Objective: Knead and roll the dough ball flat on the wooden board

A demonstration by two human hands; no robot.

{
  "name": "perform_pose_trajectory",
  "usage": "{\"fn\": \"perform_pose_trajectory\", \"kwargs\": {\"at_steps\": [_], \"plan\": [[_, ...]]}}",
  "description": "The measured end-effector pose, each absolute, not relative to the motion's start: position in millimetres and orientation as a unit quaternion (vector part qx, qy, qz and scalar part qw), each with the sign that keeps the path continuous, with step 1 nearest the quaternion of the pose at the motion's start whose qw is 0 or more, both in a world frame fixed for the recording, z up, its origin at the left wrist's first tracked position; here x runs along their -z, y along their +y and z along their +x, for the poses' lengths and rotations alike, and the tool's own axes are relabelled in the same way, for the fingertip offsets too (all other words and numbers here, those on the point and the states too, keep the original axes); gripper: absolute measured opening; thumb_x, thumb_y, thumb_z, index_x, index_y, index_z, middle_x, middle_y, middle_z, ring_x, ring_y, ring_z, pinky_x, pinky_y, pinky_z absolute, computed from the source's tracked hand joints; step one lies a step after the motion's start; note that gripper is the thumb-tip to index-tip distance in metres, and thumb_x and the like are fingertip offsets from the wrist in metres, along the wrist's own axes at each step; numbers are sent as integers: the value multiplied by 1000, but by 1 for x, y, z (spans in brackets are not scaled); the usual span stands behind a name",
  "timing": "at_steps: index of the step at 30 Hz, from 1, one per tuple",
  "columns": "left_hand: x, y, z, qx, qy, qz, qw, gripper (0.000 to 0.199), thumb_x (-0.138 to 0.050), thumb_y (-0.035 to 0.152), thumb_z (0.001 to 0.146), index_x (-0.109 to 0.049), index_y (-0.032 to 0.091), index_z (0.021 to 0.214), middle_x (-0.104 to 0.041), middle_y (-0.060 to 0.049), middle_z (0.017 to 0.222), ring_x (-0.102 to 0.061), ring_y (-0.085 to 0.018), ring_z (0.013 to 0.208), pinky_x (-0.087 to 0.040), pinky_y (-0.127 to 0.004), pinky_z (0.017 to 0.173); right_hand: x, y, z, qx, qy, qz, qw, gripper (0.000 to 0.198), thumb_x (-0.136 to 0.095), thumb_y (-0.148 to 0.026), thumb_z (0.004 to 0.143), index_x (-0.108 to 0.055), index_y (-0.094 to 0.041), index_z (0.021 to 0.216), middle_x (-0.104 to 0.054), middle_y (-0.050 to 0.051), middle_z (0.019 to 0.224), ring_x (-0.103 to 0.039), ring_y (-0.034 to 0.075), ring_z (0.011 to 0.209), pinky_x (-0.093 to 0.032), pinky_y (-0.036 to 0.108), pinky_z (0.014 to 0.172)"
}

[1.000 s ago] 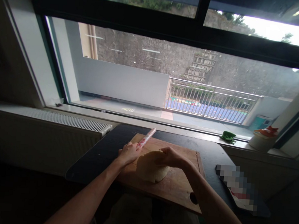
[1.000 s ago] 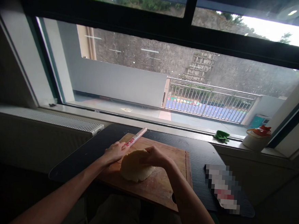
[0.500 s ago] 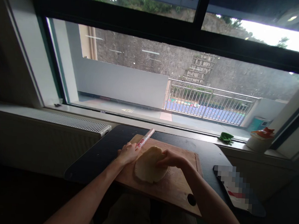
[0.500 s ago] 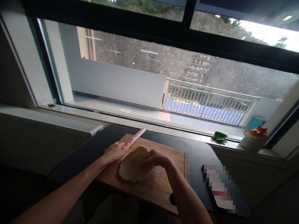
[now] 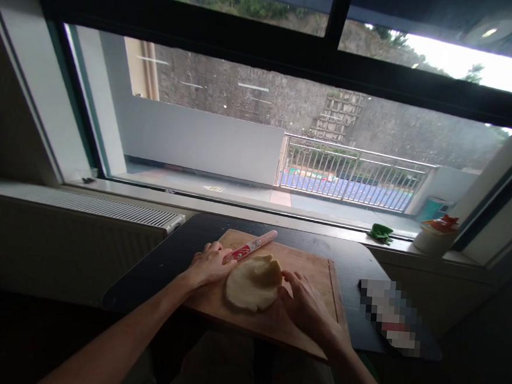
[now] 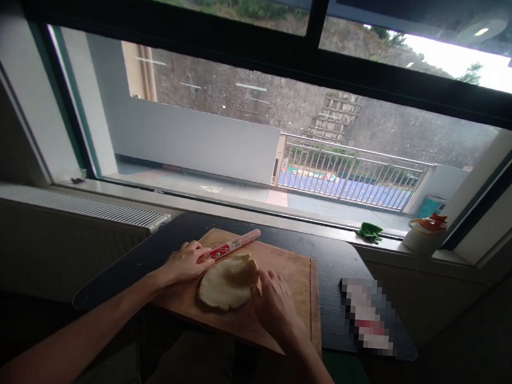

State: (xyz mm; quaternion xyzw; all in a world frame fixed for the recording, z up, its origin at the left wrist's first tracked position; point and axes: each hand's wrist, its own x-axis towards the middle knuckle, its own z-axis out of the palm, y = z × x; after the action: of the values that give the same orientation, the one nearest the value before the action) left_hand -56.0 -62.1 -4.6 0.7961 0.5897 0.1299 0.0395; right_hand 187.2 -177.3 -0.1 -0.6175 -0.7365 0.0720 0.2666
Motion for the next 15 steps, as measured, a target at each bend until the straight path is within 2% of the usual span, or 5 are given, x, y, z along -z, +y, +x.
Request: {"fn": "perform_pose_trajectory", "kwargs": {"at_steps": [2,4,7,15], "plan": [[11,-59,-59,-147,585,797,33,44,-37,53,78,-60,29,107,-52,-8,110,-46,-25,104,-38,-36,83,19,-203,186,-36,-726,-630,272,27,-42,-26,85,-55,-23,109,-59,5,101,-52,19,95,-39,30,82],[18,-54,-62,-153,587,794,32,43,-36,49,80,-59,27,109,-52,-8,110,-46,-23,103,-37,-34,84,33,-219,185,8,-717,-630,298,26,-40,-24,86,-56,-24,107,-56,5,108,-49,18,100,-36,31,87],[23,-49,-65,-151,582,799,20,43,-36,48,80,-58,26,110,-52,-8,109,-47,-23,101,-37,-33,85,42,-220,185,47,-710,-624,324,23,-38,-23,87,-57,-24,100,-56,4,106,-49,18,100,-34,31,89],[10,-46,-74,-111,600,792,-2,43,-37,48,77,-56,30,111,-52,-8,111,-47,-28,101,-39,-43,80,31,-150,204,10,-734,-594,330,18,-46,-22,81,-61,-23,91,-60,2,99,-51,16,94,-35,27,84]]}}
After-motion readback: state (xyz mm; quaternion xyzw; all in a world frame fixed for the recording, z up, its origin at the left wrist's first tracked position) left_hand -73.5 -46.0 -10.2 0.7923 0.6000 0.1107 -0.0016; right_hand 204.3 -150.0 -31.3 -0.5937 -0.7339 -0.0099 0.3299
